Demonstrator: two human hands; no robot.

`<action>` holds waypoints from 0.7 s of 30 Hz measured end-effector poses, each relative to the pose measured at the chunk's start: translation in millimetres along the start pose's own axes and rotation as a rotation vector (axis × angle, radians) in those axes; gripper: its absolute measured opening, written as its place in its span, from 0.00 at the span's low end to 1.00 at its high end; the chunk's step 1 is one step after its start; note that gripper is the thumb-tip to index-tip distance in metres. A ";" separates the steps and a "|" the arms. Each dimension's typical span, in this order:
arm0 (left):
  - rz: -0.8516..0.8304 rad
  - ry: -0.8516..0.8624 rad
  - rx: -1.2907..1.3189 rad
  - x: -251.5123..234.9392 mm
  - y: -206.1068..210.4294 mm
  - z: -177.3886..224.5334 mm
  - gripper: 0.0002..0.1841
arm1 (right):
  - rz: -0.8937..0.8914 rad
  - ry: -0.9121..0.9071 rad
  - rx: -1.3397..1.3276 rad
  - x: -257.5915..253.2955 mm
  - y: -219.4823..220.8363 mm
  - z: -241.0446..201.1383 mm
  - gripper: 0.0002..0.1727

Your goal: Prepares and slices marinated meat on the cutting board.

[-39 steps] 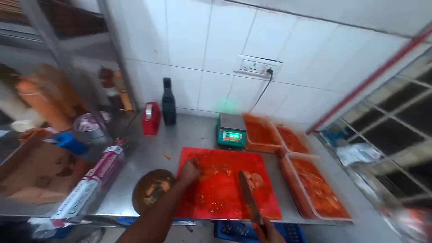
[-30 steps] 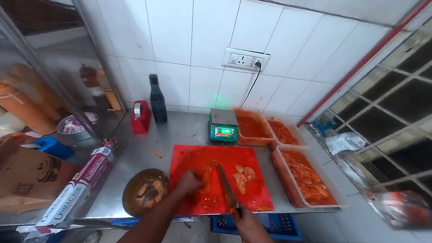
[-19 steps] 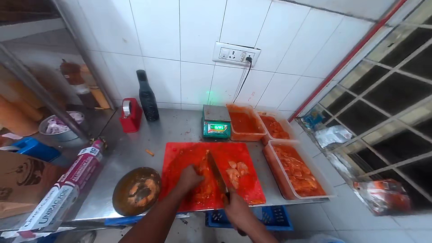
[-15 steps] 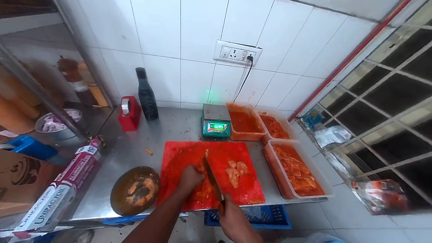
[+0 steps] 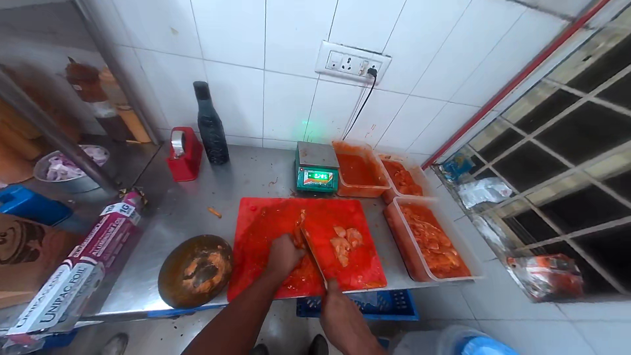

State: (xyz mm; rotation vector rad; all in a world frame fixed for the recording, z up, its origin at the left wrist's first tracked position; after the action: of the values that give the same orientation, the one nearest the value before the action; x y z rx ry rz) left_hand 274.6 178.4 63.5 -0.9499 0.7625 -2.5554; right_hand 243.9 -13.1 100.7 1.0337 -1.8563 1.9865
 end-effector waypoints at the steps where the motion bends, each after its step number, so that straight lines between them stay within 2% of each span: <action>1: -0.007 0.001 -0.020 -0.1 1.3 1.1 0.22 | 0.017 0.001 -0.001 -10.9 -1.7 -8.4 0.26; 4: -0.021 0.014 -0.040 -1.8 4.0 4.1 0.24 | 0.049 -0.013 0.004 -34.6 -10.1 -20.0 0.26; 7: -0.022 0.025 -0.028 -1.2 3.3 2.8 0.23 | -0.024 -0.001 0.002 -12.3 -2.8 4.5 0.28; 9: -0.029 0.027 -0.033 -2.9 -1.5 6.1 0.22 | -0.037 0.005 -0.016 -3.3 3.6 19.3 0.25; 12: -0.057 0.036 -0.065 -3.1 4.1 6.6 0.20 | 0.028 -0.007 -0.038 -30.6 1.4 6.2 0.28; 15: -0.060 0.059 -0.098 -6.4 5.7 9.0 0.20 | 0.058 -0.033 -0.020 -54.6 -13.2 -8.2 0.27; 17: -0.064 0.053 -0.099 -5.7 2.4 7.1 0.20 | 0.019 -0.021 -0.013 -37.0 -4.6 6.9 0.29; 21: -0.090 0.039 -0.130 -5.2 -18.3 -2.3 0.22 | -0.004 0.002 -0.092 -16.0 22.7 33.0 0.25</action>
State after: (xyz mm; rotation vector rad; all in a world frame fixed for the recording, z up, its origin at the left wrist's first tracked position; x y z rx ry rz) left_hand 275.1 196.4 70.0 -0.9984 0.9265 -2.6354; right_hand 252.7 -43.4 71.4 1.0082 -1.9240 1.8800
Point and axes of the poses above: each hand's wrist, its own x-axis away from the middle knuckle, its own y-axis out of the palm, z = x × y, the point moved 7 cm from there along -x, towards the middle knuckle, and after that the axes turned 7 degrees about x, right-handed, at the moved point
